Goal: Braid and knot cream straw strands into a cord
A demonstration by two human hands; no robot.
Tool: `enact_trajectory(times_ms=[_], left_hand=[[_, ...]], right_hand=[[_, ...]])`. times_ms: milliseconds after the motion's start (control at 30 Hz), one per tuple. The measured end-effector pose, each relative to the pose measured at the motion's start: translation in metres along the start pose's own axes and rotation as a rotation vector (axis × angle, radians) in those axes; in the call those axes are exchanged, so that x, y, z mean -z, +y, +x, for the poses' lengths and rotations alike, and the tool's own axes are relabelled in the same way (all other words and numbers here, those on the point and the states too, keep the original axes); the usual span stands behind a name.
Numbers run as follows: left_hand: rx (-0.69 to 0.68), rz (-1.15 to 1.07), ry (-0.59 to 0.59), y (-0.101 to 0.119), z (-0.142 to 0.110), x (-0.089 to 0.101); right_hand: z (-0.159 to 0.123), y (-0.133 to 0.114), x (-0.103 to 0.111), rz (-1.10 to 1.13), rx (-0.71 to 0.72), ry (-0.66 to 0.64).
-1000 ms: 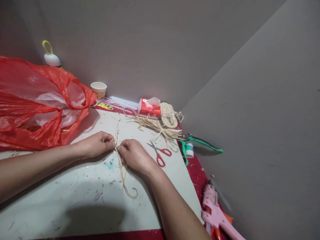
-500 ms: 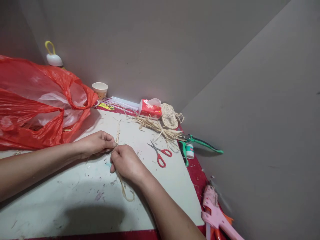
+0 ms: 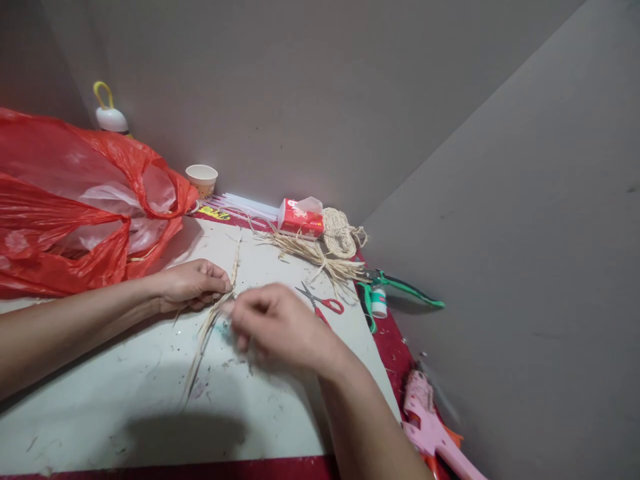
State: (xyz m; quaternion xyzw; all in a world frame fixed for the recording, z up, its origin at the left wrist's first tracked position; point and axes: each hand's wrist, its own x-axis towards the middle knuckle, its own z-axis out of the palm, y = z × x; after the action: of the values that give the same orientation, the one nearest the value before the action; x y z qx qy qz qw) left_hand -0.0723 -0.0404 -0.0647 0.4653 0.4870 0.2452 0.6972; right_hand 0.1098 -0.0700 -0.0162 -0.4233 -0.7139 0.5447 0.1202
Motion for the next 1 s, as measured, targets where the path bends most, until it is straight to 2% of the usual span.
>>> enact_trajectory(times_ms=[67,100,233,300,467,600,800,900,1000], left_hand=[[0.002,-0.018,-0.025,0.001,0.000,0.001],[0.001,-0.017,-0.026,0.001,0.000,0.001],[-0.021,0.031,-0.010,-0.001,0.001,0.001],[-0.032,0.044,-0.016,-0.003,0.002,0.001],[-0.034,0.067,-0.050,-0.003,0.003,0.003],[-0.040,0.091,-0.066,-0.002,0.004,0.003],[-0.095,0.170,-0.045,0.001,0.001,0.003],[-0.087,0.226,-0.068,0.004,-0.003,0.004],[-0.013,0.233,-0.121,0.009,-0.005,0.005]], right_hand=[[0.013,0.013,0.009,0.103,0.018,0.359],[0.020,0.020,0.011,0.153,-0.007,0.394],[0.040,0.039,0.000,0.297,-0.114,0.101],[0.043,0.042,-0.006,0.291,-0.121,0.037],[0.043,0.046,-0.005,0.282,-0.093,0.040],[0.045,0.048,-0.001,0.310,-0.130,0.009],[0.049,0.050,-0.001,0.479,-0.172,-0.031],[0.050,0.049,-0.004,0.463,-0.166,0.015],[0.050,0.047,-0.009,0.374,-0.182,0.099]])
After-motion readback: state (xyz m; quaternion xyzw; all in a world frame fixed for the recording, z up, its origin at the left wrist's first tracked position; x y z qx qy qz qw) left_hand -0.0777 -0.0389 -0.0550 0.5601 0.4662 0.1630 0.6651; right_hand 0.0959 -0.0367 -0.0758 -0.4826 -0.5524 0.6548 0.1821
